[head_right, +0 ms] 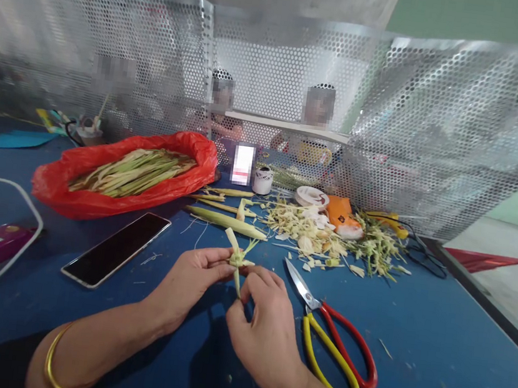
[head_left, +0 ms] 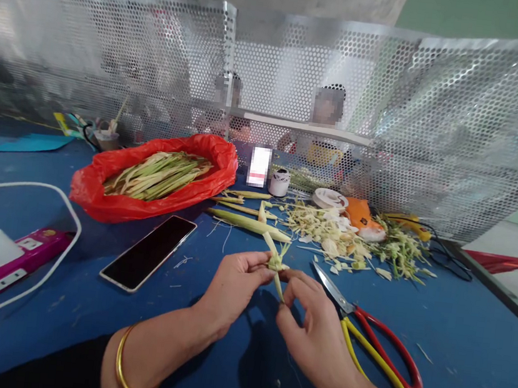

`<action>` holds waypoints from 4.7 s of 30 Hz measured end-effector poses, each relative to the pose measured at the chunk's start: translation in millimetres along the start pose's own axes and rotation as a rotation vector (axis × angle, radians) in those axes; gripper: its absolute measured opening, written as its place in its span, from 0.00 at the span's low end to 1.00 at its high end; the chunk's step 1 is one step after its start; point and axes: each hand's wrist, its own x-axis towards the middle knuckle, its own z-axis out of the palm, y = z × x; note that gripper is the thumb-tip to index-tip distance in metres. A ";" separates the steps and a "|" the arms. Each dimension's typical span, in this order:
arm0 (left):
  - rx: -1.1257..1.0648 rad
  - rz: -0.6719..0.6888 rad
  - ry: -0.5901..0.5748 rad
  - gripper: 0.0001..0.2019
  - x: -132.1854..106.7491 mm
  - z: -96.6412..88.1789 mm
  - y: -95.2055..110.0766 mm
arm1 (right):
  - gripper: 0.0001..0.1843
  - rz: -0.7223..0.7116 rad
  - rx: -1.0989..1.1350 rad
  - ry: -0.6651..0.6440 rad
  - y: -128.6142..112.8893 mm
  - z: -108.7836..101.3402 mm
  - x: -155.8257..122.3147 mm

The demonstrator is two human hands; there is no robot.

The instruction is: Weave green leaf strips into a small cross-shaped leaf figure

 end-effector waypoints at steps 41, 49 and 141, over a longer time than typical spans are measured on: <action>0.442 0.110 0.034 0.12 7.5 -9.5 2.1 | 0.12 0.101 -0.101 -0.109 10.6 -21.1 13.4; 0.518 0.099 -0.195 0.15 -0.7 -4.9 1.3 | 0.15 0.483 0.504 0.001 11.6 -13.0 18.5; 0.235 -0.226 -0.338 0.11 -20.6 10.6 -1.0 | 0.12 0.308 0.325 0.105 -1.9 -11.3 12.3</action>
